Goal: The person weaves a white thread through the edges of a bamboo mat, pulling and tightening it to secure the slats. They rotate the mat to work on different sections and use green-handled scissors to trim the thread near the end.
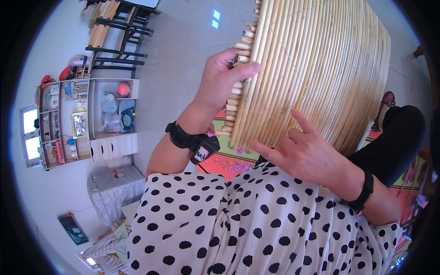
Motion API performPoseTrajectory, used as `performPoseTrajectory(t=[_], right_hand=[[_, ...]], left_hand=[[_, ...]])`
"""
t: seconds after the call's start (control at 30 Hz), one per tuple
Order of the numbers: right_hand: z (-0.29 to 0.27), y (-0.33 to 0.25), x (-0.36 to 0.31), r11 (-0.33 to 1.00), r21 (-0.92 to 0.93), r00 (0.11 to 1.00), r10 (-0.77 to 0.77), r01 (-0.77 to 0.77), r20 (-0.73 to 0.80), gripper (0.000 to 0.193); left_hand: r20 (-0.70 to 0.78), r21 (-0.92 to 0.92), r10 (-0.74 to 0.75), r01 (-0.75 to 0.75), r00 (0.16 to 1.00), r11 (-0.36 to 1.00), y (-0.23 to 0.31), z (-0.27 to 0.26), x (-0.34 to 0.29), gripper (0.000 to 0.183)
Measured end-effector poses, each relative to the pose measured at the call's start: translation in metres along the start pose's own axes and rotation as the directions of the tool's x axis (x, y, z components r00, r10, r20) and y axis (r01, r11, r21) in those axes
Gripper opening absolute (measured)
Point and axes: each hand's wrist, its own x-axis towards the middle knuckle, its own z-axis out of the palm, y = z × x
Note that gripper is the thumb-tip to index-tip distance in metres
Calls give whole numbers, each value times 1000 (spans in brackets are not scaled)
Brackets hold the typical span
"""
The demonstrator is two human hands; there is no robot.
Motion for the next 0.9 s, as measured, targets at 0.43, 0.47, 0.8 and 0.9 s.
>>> performPoseTrajectory(t=[0.43, 0.47, 0.8, 0.9], right_hand=[[1, -5, 20, 998, 3, 998, 64, -64, 25, 53], [1, -5, 19, 998, -5, 998, 57, -57, 22, 53], [-2, -3, 26, 996, 27, 996, 86, -87, 18, 55], [-1, -3, 28, 996, 24, 996, 83, -84, 37, 56]], left_hand=[[-16, 76, -46, 47, 999, 996, 5, 3, -2, 24], [-14, 106, -58, 59, 998, 993, 5, 2, -3, 24], [83, -255, -65, 84, 994, 963, 6, -10, 0, 26], [72, -340, -99, 117, 992, 933, -2, -18, 1, 28]])
